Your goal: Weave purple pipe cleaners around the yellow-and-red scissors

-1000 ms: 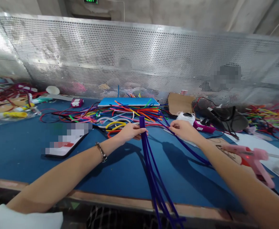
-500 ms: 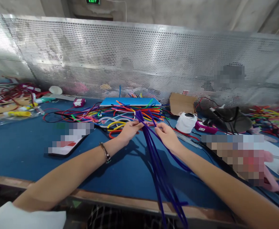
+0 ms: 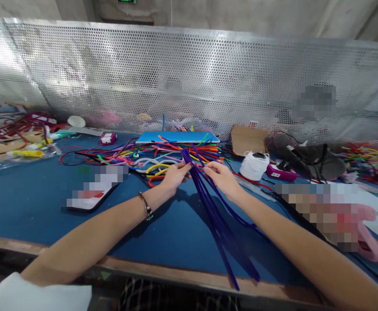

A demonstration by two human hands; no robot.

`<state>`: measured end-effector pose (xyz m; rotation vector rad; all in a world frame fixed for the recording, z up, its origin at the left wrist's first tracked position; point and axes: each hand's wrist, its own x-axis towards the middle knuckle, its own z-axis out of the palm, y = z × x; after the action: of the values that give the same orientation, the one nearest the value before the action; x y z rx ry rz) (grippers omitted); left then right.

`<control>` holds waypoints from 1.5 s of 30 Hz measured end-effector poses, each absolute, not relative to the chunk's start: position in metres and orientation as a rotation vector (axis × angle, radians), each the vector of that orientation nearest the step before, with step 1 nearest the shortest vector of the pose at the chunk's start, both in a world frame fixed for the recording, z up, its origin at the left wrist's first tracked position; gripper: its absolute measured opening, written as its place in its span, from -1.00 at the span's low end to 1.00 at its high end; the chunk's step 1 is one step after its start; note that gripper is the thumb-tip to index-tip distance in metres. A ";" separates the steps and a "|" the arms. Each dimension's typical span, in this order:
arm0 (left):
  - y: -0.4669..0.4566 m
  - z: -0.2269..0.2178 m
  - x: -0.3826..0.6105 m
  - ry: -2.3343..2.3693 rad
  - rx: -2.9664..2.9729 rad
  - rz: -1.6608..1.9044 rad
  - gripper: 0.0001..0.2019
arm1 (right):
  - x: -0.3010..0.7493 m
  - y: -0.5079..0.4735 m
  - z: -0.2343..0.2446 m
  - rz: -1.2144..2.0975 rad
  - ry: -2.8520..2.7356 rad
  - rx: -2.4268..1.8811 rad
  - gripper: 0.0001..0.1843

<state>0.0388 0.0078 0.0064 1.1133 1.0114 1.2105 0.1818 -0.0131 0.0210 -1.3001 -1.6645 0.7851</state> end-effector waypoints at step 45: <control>0.005 0.021 0.038 0.792 0.976 1.269 -0.76 | 0.195 -0.037 0.081 0.766 -1.721 -1.163 -0.77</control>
<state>0.0383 0.0045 0.0209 0.9758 0.7925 1.2689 0.1947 -0.0370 0.0808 -1.1634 -1.7214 0.7664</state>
